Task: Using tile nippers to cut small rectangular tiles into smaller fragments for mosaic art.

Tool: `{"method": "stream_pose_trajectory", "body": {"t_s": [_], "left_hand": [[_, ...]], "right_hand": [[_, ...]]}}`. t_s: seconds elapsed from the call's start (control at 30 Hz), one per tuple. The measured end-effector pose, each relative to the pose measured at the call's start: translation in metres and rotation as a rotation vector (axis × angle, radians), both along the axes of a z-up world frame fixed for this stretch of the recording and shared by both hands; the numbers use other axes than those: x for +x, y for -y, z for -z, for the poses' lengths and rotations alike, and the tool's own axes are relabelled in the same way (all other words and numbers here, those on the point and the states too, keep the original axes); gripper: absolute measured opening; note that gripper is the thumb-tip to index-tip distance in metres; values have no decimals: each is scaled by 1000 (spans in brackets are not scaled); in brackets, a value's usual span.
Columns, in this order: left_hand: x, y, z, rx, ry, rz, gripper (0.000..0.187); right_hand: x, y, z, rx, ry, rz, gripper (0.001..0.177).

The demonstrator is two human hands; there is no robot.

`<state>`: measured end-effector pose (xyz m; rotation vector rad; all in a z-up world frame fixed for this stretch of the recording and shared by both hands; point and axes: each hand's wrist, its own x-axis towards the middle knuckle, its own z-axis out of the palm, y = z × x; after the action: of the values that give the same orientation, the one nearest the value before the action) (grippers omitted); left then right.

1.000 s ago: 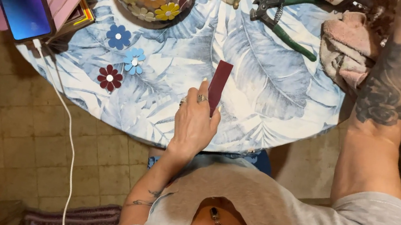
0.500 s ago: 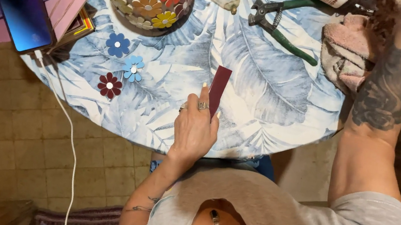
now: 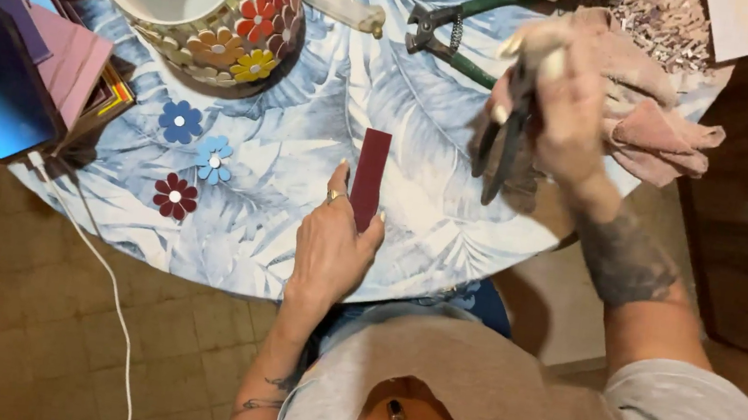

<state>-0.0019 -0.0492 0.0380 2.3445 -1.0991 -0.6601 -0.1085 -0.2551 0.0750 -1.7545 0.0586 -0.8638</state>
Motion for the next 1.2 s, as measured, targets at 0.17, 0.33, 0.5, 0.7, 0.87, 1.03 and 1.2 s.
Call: {"method": "stream_pose_trajectory", "body": {"t_s": [0.17, 0.33, 0.5, 0.7, 0.87, 1.03, 1.2], "left_hand": [[3, -2, -11, -56, -236, -19, 78], [0, -5, -33, -163, -327, -82, 52], [6, -11, -6, -212, -350, -32, 41], [9, -10, -6, -185, -346, -10, 40], [12, -9, -12, -229, -462, -6, 33], [14, -13, -8, -387, -852, -94, 26], [16, -2, -22, -608, -882, -196, 21]], "right_hand": [[-8, -15, 35, 430, 130, 33, 23], [-11, -42, 64, 34, -49, 201, 30], [-11, -53, 62, -74, -76, 283, 22], [-6, -55, 63, -189, -125, 326, 36], [-8, -44, 75, -124, -54, 221, 25], [-31, -35, 57, -180, -195, 83, 22], [-56, -5, 58, -283, -343, -14, 17]]}}
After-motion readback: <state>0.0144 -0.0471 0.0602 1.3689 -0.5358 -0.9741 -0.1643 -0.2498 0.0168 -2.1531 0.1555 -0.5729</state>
